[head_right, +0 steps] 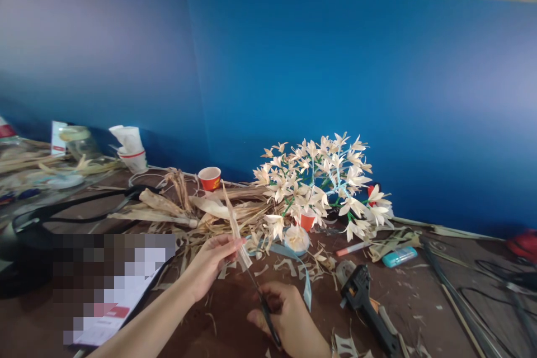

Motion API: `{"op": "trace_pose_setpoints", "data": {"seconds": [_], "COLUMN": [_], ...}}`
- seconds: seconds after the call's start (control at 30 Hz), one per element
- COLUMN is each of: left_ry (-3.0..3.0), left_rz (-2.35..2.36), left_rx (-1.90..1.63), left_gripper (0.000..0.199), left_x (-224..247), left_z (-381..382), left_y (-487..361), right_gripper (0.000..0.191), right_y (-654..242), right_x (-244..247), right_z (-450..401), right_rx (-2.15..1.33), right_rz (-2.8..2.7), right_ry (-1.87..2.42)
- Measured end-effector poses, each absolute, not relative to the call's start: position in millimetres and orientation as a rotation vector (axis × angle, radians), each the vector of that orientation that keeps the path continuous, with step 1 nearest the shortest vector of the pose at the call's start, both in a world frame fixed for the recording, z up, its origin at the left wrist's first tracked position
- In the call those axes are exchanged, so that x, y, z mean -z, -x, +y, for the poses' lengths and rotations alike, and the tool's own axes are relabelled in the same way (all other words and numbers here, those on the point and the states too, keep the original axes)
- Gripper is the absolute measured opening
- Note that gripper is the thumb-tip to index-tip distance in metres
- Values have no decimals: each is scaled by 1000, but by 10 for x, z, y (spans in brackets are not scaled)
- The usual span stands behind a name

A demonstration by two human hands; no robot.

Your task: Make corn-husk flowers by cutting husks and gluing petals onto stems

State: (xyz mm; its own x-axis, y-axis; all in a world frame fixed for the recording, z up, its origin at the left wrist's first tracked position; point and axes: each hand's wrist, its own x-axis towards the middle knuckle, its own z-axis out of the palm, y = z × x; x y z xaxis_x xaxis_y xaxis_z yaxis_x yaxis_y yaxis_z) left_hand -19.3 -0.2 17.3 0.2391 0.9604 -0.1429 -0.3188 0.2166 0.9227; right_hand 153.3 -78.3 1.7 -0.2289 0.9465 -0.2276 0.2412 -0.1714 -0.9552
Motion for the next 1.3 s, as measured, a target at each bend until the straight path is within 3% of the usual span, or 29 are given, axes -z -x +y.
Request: {"op": "trace_pose_setpoints", "data": {"seconds": [0.83, 1.3], "left_ry": [-839, -994], "left_rz": [891, 1017], "left_rx": [-1110, -1117], "left_gripper": [23, 26], "left_x": [-120, -204], "left_z": [11, 33], "left_y": [183, 236], "right_gripper": [42, 32], "right_y": [-1531, -1666], "right_x": [64, -6], "right_z": [-767, -736], "right_rx": [-1505, -1624], "right_rz": [-1341, -1319], "right_ry": [1416, 1359]}}
